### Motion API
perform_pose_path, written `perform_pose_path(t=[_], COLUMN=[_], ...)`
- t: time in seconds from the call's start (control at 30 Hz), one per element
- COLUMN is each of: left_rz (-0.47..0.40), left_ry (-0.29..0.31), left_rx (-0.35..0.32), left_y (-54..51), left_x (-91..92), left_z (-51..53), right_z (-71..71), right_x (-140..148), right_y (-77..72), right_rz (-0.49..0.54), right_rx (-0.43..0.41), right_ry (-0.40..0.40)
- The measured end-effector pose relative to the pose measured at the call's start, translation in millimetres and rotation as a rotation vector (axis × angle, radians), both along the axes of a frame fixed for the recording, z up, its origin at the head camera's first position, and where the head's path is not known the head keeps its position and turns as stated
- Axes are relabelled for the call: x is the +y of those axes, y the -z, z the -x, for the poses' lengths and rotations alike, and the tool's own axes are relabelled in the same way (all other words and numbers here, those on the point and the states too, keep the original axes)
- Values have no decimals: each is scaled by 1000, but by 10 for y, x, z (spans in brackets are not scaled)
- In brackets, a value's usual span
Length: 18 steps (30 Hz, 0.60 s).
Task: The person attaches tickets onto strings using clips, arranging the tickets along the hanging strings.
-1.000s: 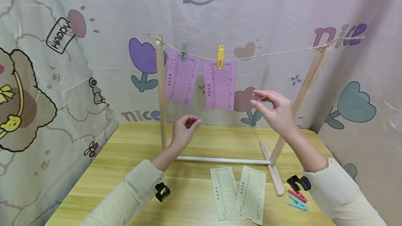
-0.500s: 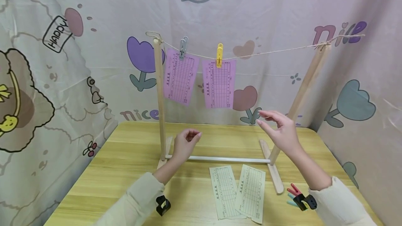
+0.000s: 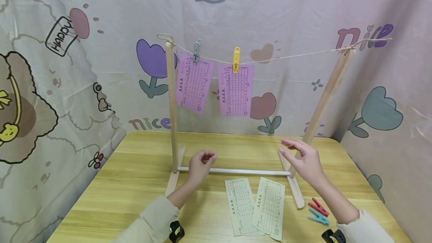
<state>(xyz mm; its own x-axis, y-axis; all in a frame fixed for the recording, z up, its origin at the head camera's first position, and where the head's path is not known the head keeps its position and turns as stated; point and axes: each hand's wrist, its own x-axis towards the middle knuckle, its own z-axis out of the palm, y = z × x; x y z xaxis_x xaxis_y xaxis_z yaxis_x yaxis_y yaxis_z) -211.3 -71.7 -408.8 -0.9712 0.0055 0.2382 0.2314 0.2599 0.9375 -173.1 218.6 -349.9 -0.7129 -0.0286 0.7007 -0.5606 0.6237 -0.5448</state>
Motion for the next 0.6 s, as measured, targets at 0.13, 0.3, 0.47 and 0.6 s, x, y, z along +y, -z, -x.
perform_pose_path(t=[0.13,0.3,0.47,0.6], left_rz=[-8,-21,-2,31], left_ry=[22,37,43,39], left_rx=[-35,-82,-92,-95], left_y=[124,261,394,517], left_x=[5,30,70,101], left_z=[-36,-76,-120,-151], right_z=[-32,-77,-147,-185], right_x=[30,38,71,126], right_y=[137,287,439,580], right_rz=[14,41,42,49], right_rx=[20,1,-43,-47], right_ry=[-9,-9,45,60])
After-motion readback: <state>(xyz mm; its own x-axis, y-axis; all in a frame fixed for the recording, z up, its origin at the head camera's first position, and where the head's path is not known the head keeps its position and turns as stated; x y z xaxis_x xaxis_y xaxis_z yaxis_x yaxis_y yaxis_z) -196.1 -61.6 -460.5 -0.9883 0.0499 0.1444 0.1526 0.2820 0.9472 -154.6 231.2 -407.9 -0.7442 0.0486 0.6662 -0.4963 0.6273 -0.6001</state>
